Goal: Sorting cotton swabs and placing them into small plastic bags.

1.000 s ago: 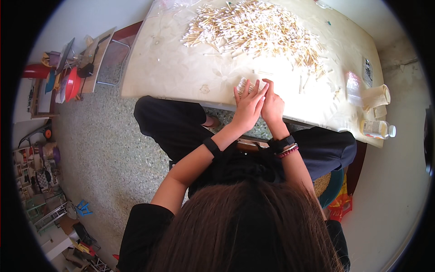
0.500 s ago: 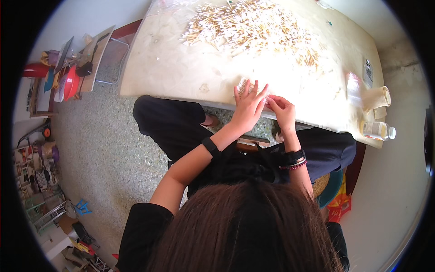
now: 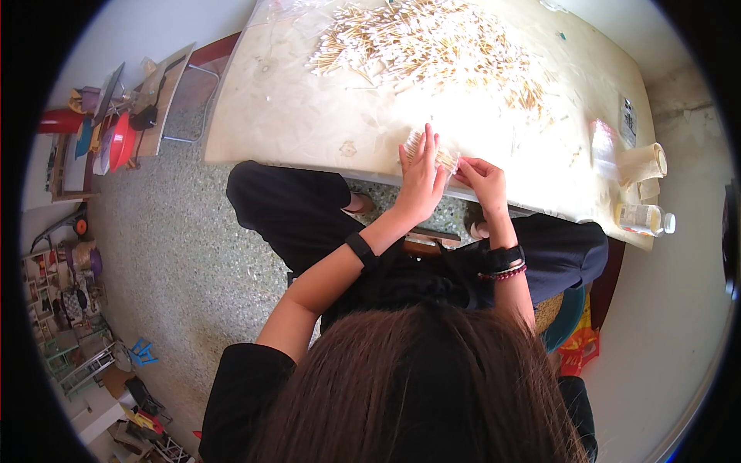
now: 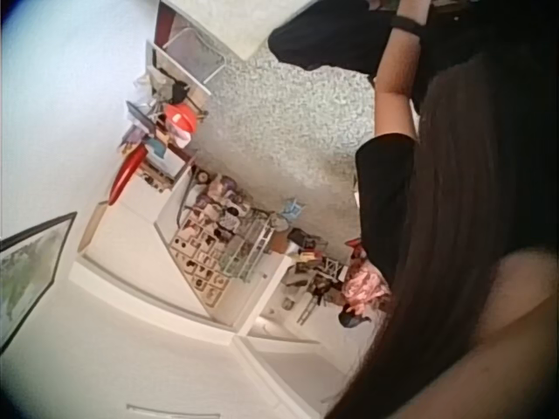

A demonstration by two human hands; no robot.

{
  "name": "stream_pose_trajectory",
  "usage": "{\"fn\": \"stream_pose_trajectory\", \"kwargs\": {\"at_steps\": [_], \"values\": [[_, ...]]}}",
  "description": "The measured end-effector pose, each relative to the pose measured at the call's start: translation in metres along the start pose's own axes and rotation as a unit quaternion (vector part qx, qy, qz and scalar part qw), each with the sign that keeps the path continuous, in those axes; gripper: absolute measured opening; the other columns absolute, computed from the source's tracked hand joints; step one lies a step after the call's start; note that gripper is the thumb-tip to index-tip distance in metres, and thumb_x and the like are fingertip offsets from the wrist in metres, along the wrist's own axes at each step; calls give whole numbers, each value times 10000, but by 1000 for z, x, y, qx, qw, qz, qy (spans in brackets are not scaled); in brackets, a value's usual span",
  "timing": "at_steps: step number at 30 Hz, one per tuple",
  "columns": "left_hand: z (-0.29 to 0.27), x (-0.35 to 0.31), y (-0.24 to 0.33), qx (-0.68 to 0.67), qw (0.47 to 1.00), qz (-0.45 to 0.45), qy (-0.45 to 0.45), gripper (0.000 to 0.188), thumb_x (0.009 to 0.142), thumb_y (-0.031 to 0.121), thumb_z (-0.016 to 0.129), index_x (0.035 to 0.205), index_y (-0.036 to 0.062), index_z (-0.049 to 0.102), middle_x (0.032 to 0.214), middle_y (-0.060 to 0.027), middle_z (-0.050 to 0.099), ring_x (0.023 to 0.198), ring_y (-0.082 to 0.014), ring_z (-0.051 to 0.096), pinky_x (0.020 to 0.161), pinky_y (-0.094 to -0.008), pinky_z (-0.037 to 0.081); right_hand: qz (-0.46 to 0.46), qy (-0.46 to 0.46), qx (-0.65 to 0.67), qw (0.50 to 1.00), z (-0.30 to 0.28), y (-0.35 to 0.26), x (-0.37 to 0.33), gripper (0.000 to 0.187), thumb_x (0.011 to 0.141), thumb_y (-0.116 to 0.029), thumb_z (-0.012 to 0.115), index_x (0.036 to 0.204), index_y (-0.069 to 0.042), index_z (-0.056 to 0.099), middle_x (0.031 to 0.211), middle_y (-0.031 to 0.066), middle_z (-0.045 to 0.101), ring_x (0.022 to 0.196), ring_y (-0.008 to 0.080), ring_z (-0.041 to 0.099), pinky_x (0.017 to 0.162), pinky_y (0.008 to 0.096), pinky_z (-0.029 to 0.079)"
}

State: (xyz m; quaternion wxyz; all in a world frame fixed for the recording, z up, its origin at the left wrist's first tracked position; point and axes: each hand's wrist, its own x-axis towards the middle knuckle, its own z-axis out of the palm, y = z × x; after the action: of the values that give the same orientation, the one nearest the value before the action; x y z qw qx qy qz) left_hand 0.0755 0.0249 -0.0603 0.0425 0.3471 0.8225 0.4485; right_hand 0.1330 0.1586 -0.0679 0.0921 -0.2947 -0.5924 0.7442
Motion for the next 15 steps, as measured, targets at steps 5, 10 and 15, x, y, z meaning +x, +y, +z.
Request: {"fn": "stream_pose_trajectory", "kwargs": {"at_steps": [5, 10, 15], "values": [[-2, 0, 2, 3, 1000, -1, -7, 713, 832, 56, 429, 1379, -6, -25, 1329, -227, 345, 1281, -288, 285, 1031, -541, 16, 64, -42, -60, 995, -7, -12, 5, 230, 847, -114, 575, 944, 94, 590, 816, 127, 637, 740, 147, 631, 668, 230, 532], [-2, -1, 1, 3, 1000, -2, -15, 725, 828, 55, 435, 1378, -6, -32, 1332, -227, 341, 1278, -291, 290, 1033, -538, 12, 62, -73, -37, 995, -10, -11, 4, 223, 844, -116, 582, 943, 83, 588, 827, 122, 636, 732, 139, 629, 671, 217, 522], [-2, -1, 2, 2, 1000, 1, -11, 732, 824, 53, 447, 1379, -4, -26, 1328, -227, 344, 1266, -297, 309, 1028, -547, 13, 41, -81, -7, 996, -9, -15, -1, 264, 801, -60, 619, 1033, 46, 555, 845, 121, 632, 750, 131, 617, 686, 211, 509]]}}
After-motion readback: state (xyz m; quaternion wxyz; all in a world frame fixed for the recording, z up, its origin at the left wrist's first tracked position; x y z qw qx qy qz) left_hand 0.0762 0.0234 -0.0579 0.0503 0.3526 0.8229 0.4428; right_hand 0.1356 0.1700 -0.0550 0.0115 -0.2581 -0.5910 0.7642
